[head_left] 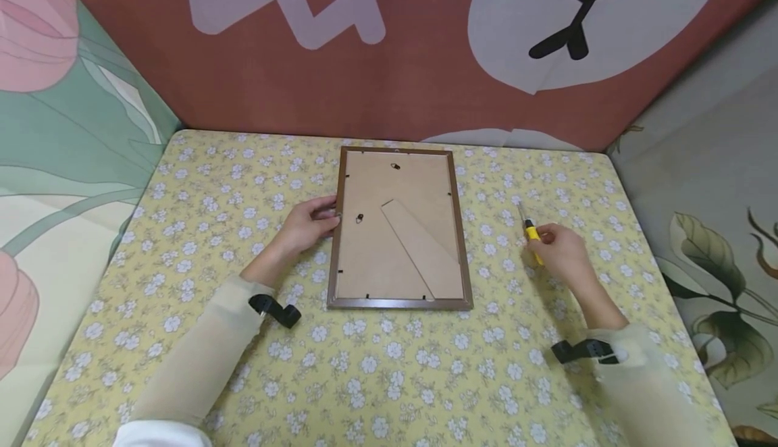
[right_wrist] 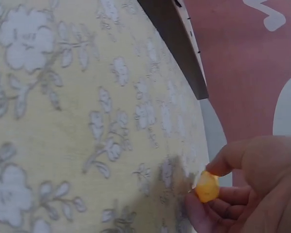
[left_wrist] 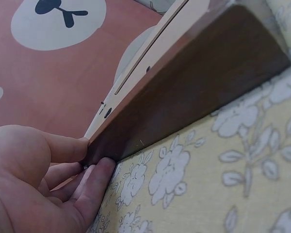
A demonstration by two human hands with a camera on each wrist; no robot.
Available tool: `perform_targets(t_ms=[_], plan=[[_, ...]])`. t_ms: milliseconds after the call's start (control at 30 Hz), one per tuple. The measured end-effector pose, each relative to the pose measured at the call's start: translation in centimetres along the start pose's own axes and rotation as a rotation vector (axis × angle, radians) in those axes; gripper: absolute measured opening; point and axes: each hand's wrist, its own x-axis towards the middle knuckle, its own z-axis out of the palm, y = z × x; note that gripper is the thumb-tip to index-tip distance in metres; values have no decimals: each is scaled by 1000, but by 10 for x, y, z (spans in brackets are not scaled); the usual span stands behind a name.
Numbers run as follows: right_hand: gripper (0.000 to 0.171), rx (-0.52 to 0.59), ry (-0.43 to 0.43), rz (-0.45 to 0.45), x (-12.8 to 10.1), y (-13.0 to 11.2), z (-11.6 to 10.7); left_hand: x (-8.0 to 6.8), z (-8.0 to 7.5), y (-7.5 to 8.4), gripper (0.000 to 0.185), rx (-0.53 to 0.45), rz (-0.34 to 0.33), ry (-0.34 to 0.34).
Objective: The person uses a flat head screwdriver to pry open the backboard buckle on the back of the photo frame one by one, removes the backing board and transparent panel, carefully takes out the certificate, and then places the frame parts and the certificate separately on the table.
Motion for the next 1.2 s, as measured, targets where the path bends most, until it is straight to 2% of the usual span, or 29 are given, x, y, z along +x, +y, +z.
perform_targets(t_ms=[100,233,400,567,767,933,1100,1200], plan=[[49,77,-2,-37,1,-5,-6,1,0,0,57,0,0,2],[48,209,1,-129,4,-17,-14,2,-1,0,56,-4,-4,3],[47,294,28,-223,10,-40,-17,1,-2,1,56,-11,-12,-3],[47,389,57,-233,22,-63,-15,2,-2,1,57,-21,-17,-5],[45,611,34,-288,36,-80,-7,3,-1,0,56,-31,-4,-16],[44,758,27,-252,44,-94,1,3,-1,0,56,-37,-10,-6],[40,821,-13,-247,53,-107,7,3,-2,0,57,-38,-20,-8],[36,928,-50,-262,58,-115,12,3,-3,2,57,-54,-29,-18]])
